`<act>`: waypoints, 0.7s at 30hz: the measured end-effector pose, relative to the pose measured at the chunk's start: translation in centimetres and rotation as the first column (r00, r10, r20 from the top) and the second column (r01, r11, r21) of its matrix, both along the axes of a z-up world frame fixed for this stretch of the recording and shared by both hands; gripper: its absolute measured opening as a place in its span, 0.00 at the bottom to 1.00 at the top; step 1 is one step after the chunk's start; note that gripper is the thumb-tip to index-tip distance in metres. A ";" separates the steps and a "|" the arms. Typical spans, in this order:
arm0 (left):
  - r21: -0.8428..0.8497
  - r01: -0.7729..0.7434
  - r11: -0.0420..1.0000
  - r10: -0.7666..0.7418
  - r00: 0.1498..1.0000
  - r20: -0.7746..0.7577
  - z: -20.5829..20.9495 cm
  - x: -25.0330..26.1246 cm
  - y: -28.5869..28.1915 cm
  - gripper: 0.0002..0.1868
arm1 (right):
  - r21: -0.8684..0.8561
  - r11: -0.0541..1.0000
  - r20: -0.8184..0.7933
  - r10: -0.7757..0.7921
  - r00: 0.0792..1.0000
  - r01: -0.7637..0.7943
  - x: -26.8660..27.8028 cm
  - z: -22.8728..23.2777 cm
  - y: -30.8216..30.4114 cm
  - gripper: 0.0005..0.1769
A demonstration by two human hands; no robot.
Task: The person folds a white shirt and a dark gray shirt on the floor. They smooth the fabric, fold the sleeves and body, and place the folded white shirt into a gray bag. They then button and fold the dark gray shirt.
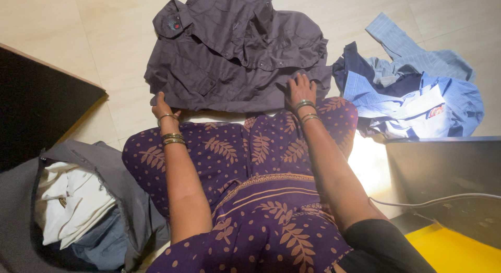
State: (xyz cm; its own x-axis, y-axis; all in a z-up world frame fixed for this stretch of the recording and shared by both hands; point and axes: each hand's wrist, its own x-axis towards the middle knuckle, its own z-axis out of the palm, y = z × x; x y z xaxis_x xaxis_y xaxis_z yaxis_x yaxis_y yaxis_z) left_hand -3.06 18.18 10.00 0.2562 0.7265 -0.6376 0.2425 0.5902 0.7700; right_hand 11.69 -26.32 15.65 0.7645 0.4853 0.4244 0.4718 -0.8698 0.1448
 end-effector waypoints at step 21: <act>-0.119 0.048 0.992 0.108 0.188 0.976 21.7 -11.7 1.6 0.14 | 0.804 0.566 -0.269 0.076 0.960 0.181 -0.9 14.3 -4.1 0.15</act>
